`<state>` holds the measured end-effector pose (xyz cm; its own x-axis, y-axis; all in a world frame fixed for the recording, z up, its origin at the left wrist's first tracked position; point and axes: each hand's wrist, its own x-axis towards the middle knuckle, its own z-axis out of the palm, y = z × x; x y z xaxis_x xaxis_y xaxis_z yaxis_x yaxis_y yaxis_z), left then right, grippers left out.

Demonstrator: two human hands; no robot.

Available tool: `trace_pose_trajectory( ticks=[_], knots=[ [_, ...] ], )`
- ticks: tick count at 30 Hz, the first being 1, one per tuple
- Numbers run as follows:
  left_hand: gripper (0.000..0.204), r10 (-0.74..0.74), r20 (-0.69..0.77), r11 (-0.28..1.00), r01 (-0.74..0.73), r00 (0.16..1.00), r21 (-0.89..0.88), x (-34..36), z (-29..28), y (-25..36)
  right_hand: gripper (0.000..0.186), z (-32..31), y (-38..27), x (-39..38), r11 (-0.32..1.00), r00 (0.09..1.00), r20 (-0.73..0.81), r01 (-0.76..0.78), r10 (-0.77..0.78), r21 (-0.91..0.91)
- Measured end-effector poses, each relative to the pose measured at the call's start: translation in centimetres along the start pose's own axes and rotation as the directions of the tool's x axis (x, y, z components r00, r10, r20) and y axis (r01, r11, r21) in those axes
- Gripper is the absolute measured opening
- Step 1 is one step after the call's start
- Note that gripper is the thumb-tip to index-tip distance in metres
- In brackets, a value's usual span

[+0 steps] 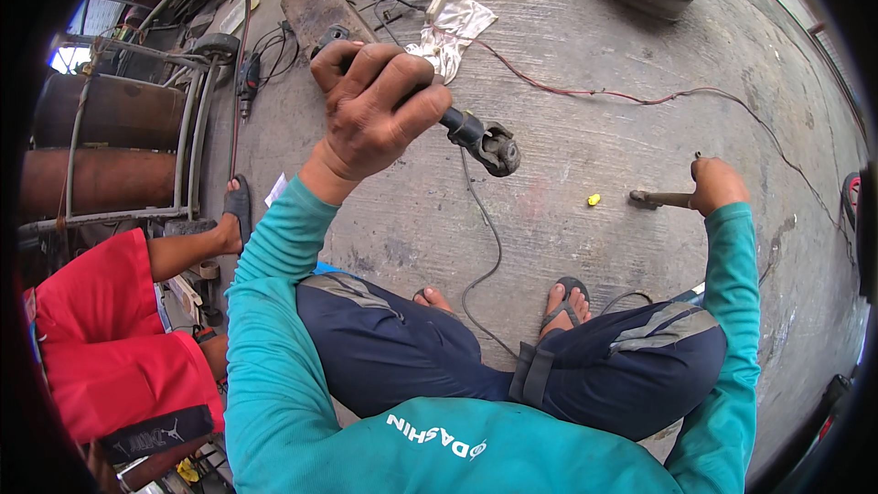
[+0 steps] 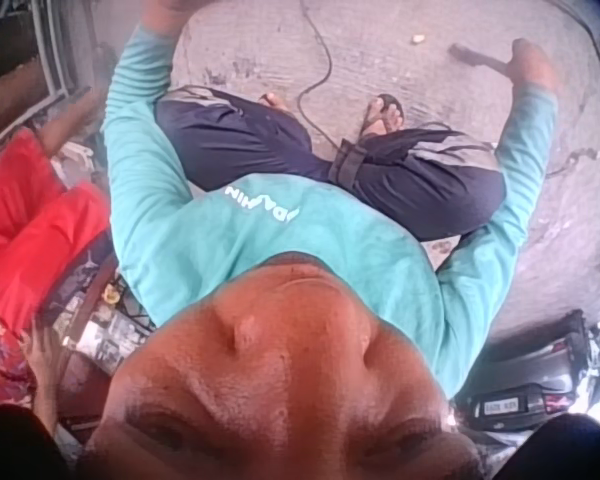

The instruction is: The person uses an angle grinder to cut a metal rod, then uses a hammer to separate the cut piece. The person then uses the hammer to strike a metal joint component.

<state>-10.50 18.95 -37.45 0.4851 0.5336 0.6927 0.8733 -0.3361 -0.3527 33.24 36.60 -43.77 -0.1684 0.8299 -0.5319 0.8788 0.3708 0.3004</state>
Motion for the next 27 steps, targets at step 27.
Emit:
trace_pose_trajectory(
  ticks=[27],
  knots=[
    [0.017,-0.257,0.454,0.865,0.413,0.853,-0.286,-4.0,3.3,0.9,0.029,0.6,0.4,0.4,1.000,0.999,-0.043,0.015,-0.015,0.005]
  ],
)
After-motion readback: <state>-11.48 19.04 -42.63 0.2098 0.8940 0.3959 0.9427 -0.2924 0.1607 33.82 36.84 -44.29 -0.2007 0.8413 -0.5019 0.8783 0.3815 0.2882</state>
